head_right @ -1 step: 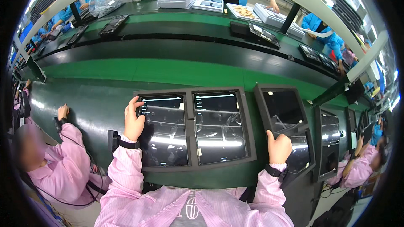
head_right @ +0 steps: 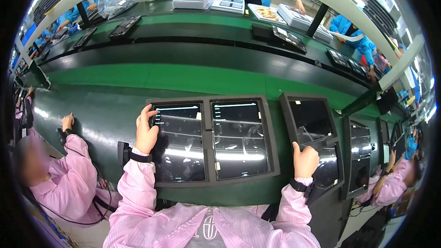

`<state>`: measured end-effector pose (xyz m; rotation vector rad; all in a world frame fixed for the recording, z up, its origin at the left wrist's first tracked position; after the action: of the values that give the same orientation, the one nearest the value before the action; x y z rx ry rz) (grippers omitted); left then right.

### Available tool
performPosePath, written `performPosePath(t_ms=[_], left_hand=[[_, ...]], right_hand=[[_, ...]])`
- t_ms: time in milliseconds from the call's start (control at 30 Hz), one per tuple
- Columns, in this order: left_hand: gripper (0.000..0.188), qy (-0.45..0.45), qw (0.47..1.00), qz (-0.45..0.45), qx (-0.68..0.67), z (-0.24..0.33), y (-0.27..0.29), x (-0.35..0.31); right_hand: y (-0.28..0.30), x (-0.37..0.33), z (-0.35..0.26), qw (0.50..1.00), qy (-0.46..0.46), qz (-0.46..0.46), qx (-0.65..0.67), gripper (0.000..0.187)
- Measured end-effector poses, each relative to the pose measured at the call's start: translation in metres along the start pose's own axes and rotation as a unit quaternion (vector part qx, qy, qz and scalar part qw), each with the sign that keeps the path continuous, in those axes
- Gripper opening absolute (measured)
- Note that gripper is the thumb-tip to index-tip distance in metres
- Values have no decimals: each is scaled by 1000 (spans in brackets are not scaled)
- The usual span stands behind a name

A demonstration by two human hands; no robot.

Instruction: The person is performing quality control or software testing on multiple tablet devices at a factory assembly line.

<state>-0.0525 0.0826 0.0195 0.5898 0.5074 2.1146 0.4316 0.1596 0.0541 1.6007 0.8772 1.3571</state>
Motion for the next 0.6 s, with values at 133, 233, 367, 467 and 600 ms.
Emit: performPosePath(t_ms=[133,233,367,467,600], left_hand=[[73,11,999,-21,-37,-1,5,0],[75,2,999,-15,-48,-4,7,-3],[80,5,999,-42,-19,-1,8,-7],[84,33,992,-76,93,4,4,-14],[85,37,984,-92,145,17,0,-14]], right_hand=[[-33,4,0,999,-10,-27,-27,49],[-22,6,-4,999,-26,-39,-23,45],[17,15,-59,979,66,-34,191,33],[14,-4,-134,895,309,-70,312,43],[5,-17,-199,836,460,-117,276,67]])
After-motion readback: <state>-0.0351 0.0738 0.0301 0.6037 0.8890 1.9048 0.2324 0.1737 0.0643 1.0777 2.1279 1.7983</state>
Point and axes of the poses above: each hand's wrist, its own x-axis towards the middle knuckle, its own y-axis out of the back of the hand, z = x × y, the point moved 3 cm from there along x, towards the middle knuckle, and after that the axes turned 2 degrees about y, right-handed, at the moved point
